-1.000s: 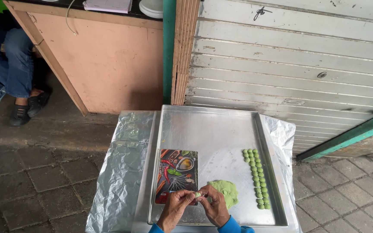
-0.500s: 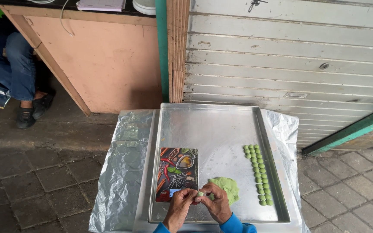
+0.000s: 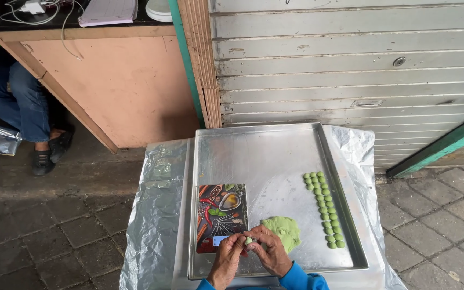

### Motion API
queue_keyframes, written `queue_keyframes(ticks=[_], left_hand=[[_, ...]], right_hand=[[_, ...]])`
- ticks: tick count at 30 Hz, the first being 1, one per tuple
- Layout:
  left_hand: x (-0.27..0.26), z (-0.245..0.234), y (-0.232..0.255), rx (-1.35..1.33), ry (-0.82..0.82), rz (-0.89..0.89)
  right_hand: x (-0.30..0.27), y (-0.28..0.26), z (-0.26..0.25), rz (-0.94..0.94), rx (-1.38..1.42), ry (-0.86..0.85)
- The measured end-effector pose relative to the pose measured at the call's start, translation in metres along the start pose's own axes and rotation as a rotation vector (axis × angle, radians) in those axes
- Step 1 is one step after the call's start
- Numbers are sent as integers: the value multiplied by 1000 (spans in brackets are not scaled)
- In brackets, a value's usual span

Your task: The person rolls small pieces of green dough into balls by hand and places them in a row on a metal tray. The person also weighs the dough pieces on a digital scale to ensure consistent size.

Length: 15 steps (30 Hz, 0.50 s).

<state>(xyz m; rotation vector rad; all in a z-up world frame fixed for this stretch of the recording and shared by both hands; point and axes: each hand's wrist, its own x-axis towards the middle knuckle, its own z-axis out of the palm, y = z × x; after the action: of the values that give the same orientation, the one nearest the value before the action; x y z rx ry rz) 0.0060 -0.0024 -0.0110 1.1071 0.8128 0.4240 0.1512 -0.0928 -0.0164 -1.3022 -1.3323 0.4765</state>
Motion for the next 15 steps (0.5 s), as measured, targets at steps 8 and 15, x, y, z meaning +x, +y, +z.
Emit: queue_keyframes(ticks=[8,15], left_hand=[[-7,16,5,-429,40,-85],[12,2,-32,-424,36,21]], right_hand=[[-6,8,7,59,-17,201],[6,-8,1,29,102,77]])
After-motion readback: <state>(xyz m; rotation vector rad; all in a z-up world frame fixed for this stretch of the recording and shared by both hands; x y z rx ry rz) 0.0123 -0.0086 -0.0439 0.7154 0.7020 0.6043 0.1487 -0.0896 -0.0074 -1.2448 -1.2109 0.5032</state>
